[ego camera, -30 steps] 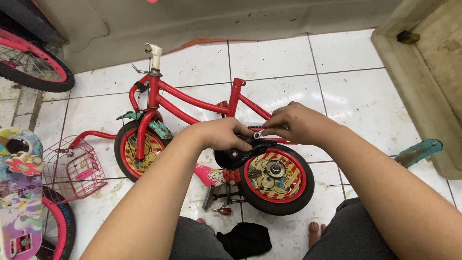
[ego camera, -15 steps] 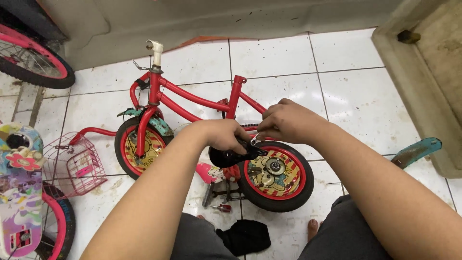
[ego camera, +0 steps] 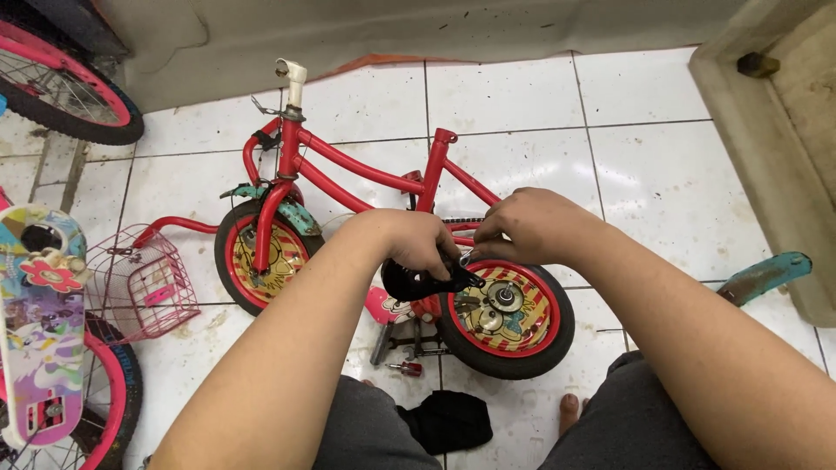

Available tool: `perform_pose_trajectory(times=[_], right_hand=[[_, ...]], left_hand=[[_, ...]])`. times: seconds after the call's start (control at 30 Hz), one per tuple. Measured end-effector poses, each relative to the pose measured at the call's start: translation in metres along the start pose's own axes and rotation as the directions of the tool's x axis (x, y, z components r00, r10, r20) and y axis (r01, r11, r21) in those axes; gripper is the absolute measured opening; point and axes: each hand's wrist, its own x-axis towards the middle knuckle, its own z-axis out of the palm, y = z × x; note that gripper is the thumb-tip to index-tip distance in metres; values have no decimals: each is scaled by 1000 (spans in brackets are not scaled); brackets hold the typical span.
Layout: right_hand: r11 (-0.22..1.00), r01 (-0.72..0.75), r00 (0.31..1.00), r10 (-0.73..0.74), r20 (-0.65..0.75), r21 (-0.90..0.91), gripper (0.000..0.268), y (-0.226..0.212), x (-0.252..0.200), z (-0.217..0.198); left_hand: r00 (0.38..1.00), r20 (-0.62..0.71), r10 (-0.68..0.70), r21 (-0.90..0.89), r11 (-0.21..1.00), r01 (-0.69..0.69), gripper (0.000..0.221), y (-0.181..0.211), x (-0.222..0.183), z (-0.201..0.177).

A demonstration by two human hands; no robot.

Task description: The person uses a wrench to loosen the rear axle nuts and removes the rear wheel and chain from a small red bicycle.

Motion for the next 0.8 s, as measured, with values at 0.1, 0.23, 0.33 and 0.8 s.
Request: perform_pose_trajectory(times=[0.1,0.23,0.33,0.8], right_hand=[[981,-78,997,76,16,178,21,-5,-5,-3],[867,-220,975,203,88,446,24,-18,-20,-35],[729,-304,943,322,84,613,31,-12,-30,-35],[698,-161,970,242,-18,698,22,4,-16,-9]], left_hand=[[1000,20,5,-56,998,-4,44,7,-16,-7],[999,11,-34,-136,990,35,48,18,-40,-19],[999,-6,-50,-129,990,49,49,18,-38,-21],[998,-49,40,-273,961,-52,49,12,-37,-23]])
